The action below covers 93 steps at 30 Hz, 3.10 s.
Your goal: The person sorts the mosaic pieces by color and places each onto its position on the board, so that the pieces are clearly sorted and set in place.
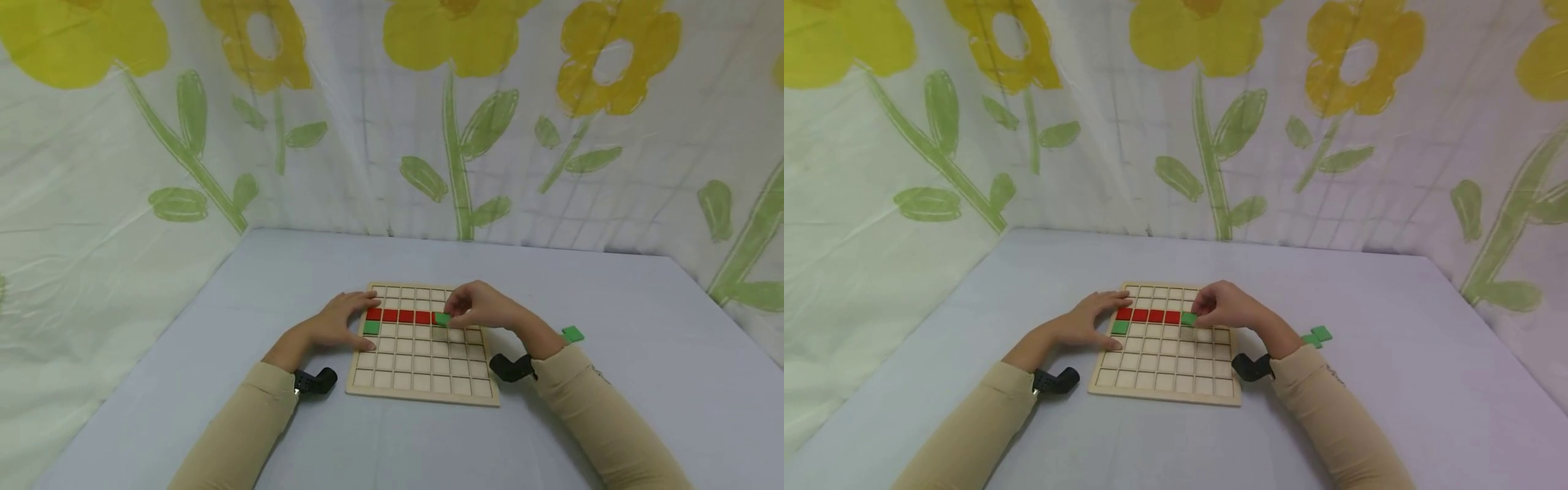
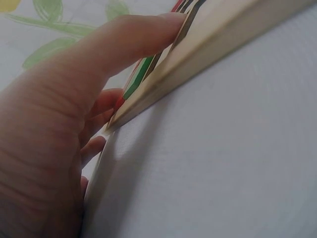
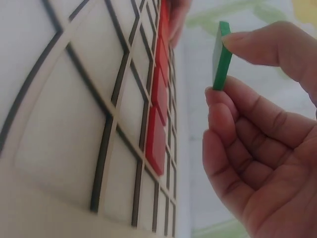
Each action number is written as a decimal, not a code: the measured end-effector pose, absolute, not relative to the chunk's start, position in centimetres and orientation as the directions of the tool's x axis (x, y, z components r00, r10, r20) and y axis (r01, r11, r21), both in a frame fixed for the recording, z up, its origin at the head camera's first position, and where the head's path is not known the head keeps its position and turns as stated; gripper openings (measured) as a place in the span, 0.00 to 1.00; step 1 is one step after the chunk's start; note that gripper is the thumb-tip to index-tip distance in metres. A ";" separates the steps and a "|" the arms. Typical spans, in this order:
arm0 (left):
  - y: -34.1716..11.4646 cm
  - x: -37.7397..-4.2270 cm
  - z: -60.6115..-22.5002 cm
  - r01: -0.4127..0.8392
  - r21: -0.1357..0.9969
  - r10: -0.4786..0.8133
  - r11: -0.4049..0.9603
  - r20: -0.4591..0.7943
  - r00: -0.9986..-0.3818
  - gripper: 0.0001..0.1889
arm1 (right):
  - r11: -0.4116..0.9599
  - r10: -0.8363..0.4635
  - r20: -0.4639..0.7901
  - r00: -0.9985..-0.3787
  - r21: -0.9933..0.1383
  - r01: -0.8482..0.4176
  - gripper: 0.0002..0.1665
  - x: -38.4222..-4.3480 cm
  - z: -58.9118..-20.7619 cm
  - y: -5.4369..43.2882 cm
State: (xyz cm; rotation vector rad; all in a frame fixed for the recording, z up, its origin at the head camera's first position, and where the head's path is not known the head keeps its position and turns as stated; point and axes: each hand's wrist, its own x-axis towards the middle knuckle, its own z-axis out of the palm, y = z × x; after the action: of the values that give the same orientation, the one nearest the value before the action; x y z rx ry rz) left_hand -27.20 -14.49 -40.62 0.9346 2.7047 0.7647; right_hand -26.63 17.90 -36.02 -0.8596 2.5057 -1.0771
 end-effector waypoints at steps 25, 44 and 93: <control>-14.5 -27.1 -40.6 0.518 0.526 0.608 0.675 0.001 -0.794 0.46 | 0.578 -0.588 0.012 -0.809 -0.694 -0.430 0.09 -27.2 -36.2 12.0; -14.6 -27.2 -40.7 0.518 0.544 0.617 0.659 0.002 -0.787 0.45 | 0.590 -0.598 -0.002 -0.801 -0.678 -0.438 0.08 -27.2 -36.1 8.8; -14.6 -27.2 -40.8 0.523 0.546 0.615 0.655 0.017 -0.788 0.44 | 0.675 -0.594 -0.053 -0.803 -0.575 -0.462 0.08 -26.1 -36.9 7.3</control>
State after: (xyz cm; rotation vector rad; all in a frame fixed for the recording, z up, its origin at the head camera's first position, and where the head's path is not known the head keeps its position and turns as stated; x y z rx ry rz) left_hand -27.20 -14.59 -40.82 0.9365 2.7012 0.8108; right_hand -26.14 7.31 -36.89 -0.8511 2.6540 -0.8153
